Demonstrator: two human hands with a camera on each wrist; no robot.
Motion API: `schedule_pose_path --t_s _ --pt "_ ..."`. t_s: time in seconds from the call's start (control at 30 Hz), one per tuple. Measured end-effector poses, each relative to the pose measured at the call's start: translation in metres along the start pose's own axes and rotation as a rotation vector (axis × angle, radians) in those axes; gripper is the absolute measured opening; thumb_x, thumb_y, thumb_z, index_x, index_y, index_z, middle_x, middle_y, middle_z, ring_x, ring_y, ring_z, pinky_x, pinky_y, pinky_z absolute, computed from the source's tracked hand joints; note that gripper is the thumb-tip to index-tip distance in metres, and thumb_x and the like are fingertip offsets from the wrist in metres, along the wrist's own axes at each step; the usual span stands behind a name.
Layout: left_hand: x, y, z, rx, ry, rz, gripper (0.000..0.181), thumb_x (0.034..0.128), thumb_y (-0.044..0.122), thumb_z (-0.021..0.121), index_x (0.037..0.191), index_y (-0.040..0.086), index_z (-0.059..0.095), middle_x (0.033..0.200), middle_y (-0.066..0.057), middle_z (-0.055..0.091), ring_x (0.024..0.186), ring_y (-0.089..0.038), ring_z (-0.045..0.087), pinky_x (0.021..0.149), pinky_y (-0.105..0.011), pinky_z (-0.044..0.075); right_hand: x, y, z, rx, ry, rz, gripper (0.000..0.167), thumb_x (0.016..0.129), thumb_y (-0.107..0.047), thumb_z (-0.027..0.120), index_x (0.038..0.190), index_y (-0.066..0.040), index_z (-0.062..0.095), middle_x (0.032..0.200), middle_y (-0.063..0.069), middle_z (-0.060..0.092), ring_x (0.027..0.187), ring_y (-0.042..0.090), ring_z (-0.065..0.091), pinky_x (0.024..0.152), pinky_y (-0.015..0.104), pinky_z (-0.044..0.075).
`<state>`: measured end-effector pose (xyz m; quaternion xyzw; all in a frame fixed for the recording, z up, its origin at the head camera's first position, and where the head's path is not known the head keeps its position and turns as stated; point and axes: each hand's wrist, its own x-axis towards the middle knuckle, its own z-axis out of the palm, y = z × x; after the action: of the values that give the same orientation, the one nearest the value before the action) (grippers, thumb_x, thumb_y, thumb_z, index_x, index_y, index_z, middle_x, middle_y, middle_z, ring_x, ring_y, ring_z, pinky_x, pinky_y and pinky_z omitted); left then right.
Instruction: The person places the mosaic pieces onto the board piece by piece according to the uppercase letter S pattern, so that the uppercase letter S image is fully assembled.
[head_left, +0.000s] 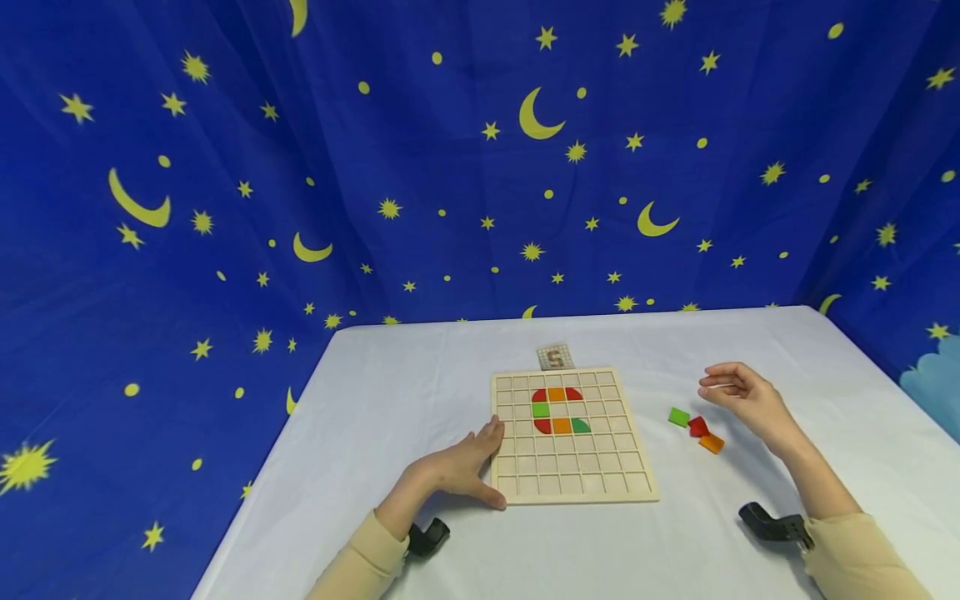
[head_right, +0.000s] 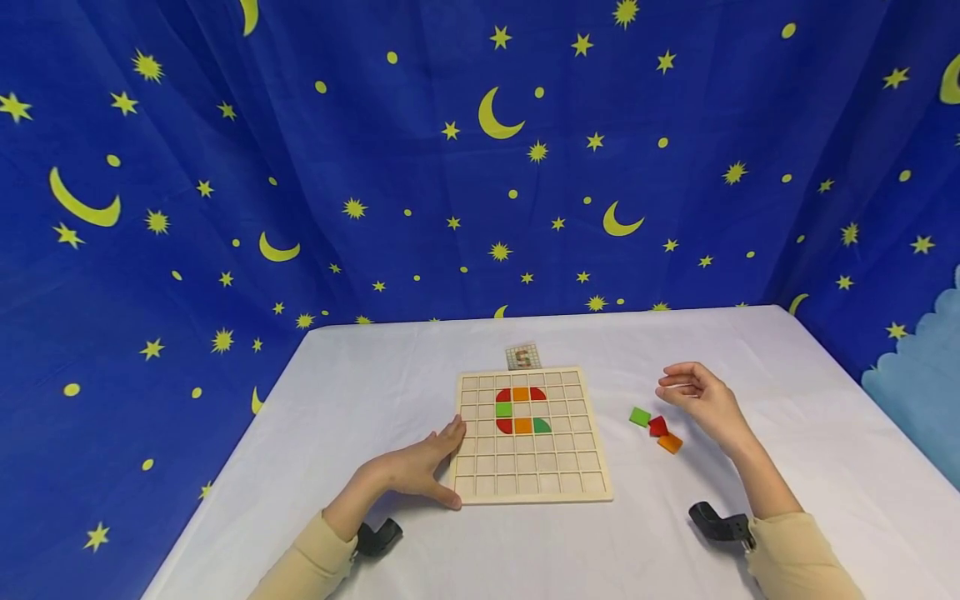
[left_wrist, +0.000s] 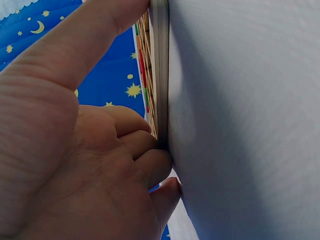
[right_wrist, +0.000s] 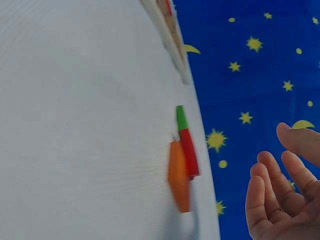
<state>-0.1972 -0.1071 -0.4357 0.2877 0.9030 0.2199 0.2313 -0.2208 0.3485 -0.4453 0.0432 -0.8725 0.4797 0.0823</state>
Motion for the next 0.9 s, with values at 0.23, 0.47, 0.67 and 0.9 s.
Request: schedule_pose_path --t_s 0.23,0.47,0.67,0.9 --pt "0.000 0.000 0.000 -0.002 0.001 0.002 0.116 0.0703 0.045 0.080 0.150 -0.002 0.009 0.156 -0.013 -0.002 0.142 -0.022 0.005 0.114 -0.037 0.007 -0.007 -0.008 0.004 -0.032 -0.033 0.027 0.052 0.091 -0.030 0.065 0.125 0.004 0.047 0.107 0.008 0.062 0.082 -0.002 0.056 0.069 0.016 0.047" --pt "-0.001 0.001 -0.001 -0.006 -0.004 0.007 0.116 0.0712 0.044 0.080 0.149 -0.003 0.009 0.156 -0.015 -0.002 0.142 -0.024 0.005 0.114 -0.039 0.008 -0.006 -0.002 0.010 -0.108 -0.090 0.015 0.051 0.089 -0.030 0.067 0.122 0.004 0.050 0.112 0.023 0.060 0.088 0.012 0.060 0.070 0.022 0.049" --pt "0.000 -0.001 0.000 0.009 -0.005 0.006 0.115 0.0712 0.045 0.080 0.149 -0.003 0.009 0.156 -0.016 -0.001 0.142 -0.024 0.006 0.114 -0.038 0.008 -0.006 0.002 0.023 -0.230 -0.110 -0.033 0.046 0.084 -0.026 0.073 0.115 0.002 0.054 0.106 0.018 0.065 0.089 0.026 0.061 0.070 0.026 0.049" --pt "0.001 0.000 -0.001 0.026 0.004 0.032 0.116 0.0703 0.045 0.080 0.148 -0.005 0.011 0.156 -0.018 0.001 0.142 -0.023 0.006 0.114 -0.039 0.009 -0.006 -0.002 0.030 -0.282 -0.083 -0.090 0.040 0.083 -0.019 0.074 0.112 0.001 0.056 0.100 0.015 0.066 0.090 0.030 0.060 0.075 0.039 0.049"
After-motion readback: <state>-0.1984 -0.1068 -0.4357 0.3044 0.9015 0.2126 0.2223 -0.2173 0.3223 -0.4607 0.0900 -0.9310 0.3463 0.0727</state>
